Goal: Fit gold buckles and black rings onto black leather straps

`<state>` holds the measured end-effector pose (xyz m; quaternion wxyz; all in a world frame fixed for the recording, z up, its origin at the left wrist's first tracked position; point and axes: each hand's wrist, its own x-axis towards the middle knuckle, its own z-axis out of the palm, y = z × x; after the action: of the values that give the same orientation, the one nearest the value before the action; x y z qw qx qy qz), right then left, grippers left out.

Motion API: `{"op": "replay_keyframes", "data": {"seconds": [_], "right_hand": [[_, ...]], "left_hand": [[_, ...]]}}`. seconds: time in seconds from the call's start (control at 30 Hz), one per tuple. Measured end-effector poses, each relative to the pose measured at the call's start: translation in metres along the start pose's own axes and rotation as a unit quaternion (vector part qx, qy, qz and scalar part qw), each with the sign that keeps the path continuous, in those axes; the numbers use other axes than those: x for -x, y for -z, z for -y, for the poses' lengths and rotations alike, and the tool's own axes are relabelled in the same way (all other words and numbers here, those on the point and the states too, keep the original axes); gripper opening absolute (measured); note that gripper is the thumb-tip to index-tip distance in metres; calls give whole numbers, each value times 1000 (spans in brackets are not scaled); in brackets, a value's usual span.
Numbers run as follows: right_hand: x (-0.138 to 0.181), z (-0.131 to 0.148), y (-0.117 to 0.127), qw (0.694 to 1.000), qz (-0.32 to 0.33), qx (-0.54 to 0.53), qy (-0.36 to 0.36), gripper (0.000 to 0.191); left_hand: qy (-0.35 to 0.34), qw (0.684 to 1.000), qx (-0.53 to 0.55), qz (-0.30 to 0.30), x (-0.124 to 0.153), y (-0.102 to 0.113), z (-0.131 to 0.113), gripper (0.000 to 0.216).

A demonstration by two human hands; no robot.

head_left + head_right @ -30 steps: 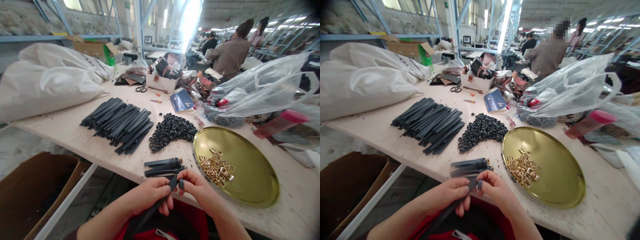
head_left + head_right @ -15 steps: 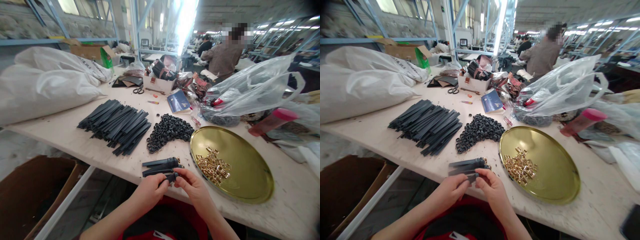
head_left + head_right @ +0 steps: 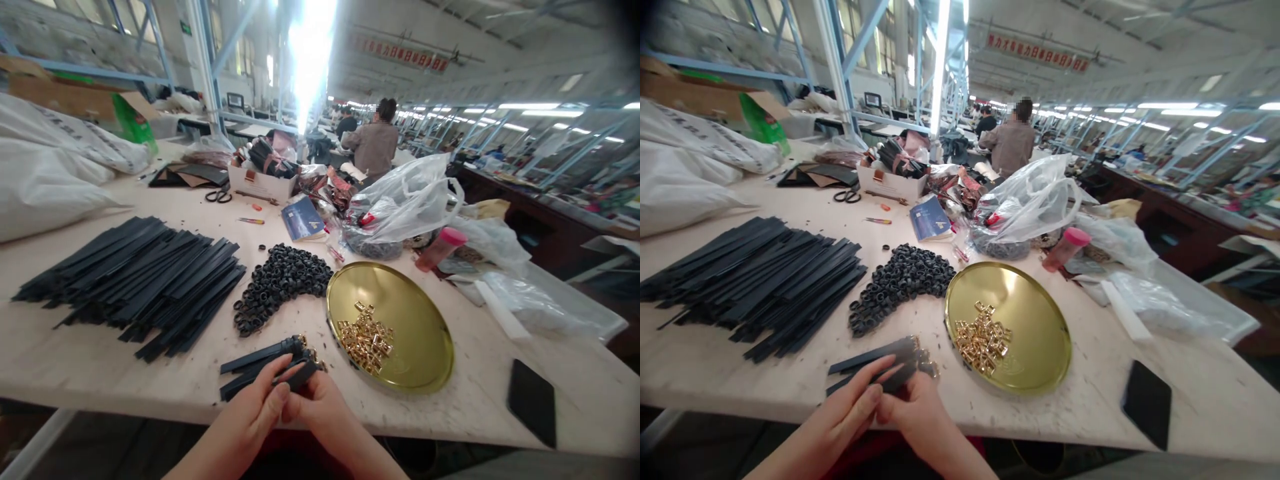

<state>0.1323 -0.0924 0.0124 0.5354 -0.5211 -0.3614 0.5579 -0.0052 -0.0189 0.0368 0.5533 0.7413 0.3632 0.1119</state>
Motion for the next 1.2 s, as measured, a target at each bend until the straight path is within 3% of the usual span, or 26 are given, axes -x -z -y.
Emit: {"op": "replay_keyframes", "data": {"seconds": [0.07, 0.1, 0.13, 0.17, 0.2, 0.3, 0.37, 0.5, 0.63, 0.73, 0.8, 0.83, 0.97, 1.1, 1.2], "right_hand": [[-8, 6, 20, 987, -39, 150, 33, 28], [-14, 11, 37, 960, -89, 260, 49, 27], [-21, 17, 56, 899, -155, 406, 49, 22], [-29, 23, 78, 812, -205, 545, 31, 20], [-38, 28, 100, 777, -233, 585, 18, 20], [-65, 38, 151, 735, -249, 631, -14, 14], [-78, 38, 167, 727, -239, 644, -24, 13], [-85, 35, 166, 747, -215, 629, -2, 12], [-72, 33, 129, 811, -176, 557, 34, 11], [-57, 31, 83, 891, -140, 427, 62, 22], [-47, 29, 52, 959, -128, 239, 86, 24], [-43, 27, 39, 975, -132, 155, 94, 24], [-35, 14, 3, 977, -189, -11, 95, 27], [-30, 7, -11, 978, -192, -26, 76, 24], [-27, 8, -15, 981, -181, -13, 64, 18]], "left_hand": [[8, 999, 19, -25, -6, 2, 4, 37], [18, 999, 32, -34, -9, 4, 7, 36], [25, 998, 45, -42, -11, 5, 9, 36], [29, 997, 58, -49, -13, 5, 11, 37], [32, 996, 69, -56, -14, 5, 13, 38], [35, 994, 85, -54, -17, 2, 14, 39], [35, 995, 84, -30, -18, -1, 13, 39], [28, 996, 79, -1, -20, -4, 12, 37], [16, 996, 79, -32, -26, -7, 2, 33], [-23, 996, 65, -65, -34, -9, -10, 27], [-39, 992, 66, -100, -39, -12, -14, 26], [-40, 990, 74, -117, -41, -14, -14, 27], [-23, 980, 109, -164, -37, -22, -7, 31], [-1, 975, 84, -204, -24, -25, -3, 30], [-7, 978, 55, -202, -17, -22, -4, 30]]}}
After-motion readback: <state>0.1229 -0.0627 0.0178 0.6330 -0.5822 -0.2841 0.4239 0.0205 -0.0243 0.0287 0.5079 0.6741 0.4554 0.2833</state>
